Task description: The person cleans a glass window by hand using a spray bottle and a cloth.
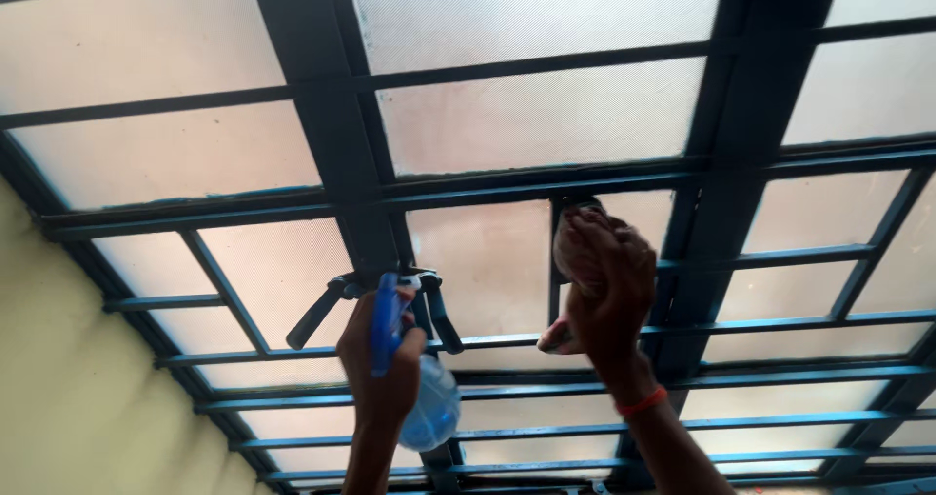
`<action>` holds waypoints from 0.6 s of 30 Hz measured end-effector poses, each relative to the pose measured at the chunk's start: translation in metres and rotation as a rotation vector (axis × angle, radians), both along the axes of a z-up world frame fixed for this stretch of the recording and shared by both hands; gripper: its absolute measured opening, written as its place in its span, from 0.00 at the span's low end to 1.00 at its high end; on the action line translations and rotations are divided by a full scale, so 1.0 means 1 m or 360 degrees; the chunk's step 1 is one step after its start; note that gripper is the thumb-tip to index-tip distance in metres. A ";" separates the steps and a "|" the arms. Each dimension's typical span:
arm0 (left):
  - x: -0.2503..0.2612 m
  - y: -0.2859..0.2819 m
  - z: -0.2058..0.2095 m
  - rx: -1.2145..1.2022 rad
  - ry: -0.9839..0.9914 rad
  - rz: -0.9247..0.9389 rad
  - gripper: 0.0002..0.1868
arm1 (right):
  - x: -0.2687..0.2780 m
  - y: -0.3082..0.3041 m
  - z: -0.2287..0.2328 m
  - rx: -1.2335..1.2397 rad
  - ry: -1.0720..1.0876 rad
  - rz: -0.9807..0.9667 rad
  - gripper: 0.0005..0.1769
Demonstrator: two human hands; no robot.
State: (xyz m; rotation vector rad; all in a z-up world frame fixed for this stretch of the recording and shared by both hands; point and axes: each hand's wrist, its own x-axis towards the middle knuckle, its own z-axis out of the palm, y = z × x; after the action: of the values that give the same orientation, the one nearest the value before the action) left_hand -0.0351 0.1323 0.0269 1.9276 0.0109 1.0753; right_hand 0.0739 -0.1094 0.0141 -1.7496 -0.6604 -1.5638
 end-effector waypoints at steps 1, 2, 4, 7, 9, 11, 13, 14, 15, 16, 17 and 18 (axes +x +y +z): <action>0.000 -0.003 0.005 0.0019 -0.0049 -0.0062 0.25 | 0.002 0.000 -0.002 0.0031 -0.0021 0.0057 0.28; 0.002 -0.006 0.008 0.0076 -0.0033 -0.0061 0.24 | 0.001 -0.002 -0.007 0.0028 -0.0091 0.0082 0.28; 0.008 -0.009 0.013 0.0197 -0.0011 -0.0076 0.24 | -0.001 -0.011 -0.015 0.0027 -0.0241 0.0115 0.28; 0.022 -0.008 0.012 0.0482 -0.0166 -0.0092 0.22 | 0.011 -0.016 -0.016 0.0167 -0.0174 0.0099 0.30; 0.022 -0.007 0.006 0.0425 -0.0104 -0.0113 0.23 | 0.023 -0.008 -0.011 0.0220 -0.0155 -0.0058 0.30; 0.025 -0.007 0.004 0.0351 -0.0069 -0.0150 0.25 | 0.028 0.005 -0.009 0.0248 -0.0143 -0.0093 0.30; 0.029 -0.005 0.003 0.0259 -0.0050 -0.0193 0.30 | 0.024 0.023 -0.017 0.0246 -0.0130 0.0003 0.30; 0.030 -0.005 0.002 0.0251 -0.0039 -0.0203 0.30 | 0.025 0.020 -0.019 0.0199 -0.0131 0.0032 0.30; 0.031 -0.004 0.002 0.0241 -0.0029 -0.0205 0.30 | 0.028 0.014 -0.020 0.0150 -0.0133 0.0068 0.30; 0.031 -0.003 0.002 0.0231 -0.0019 -0.0208 0.29 | 0.030 0.005 -0.021 0.0100 -0.0135 0.0104 0.30; 0.030 -0.003 0.001 0.0244 -0.0034 -0.0191 0.27 | 0.032 -0.004 -0.023 -0.0004 -0.0117 0.0097 0.30; 0.030 -0.003 0.000 0.0258 -0.0048 -0.0173 0.24 | 0.032 -0.016 -0.025 -0.0108 -0.0099 0.0090 0.30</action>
State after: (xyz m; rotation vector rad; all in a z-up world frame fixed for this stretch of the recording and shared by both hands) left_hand -0.0051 0.1291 0.0269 2.0308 -0.2016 1.0595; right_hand 0.1055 -0.1253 -0.0113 -1.7221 -0.7954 -1.5788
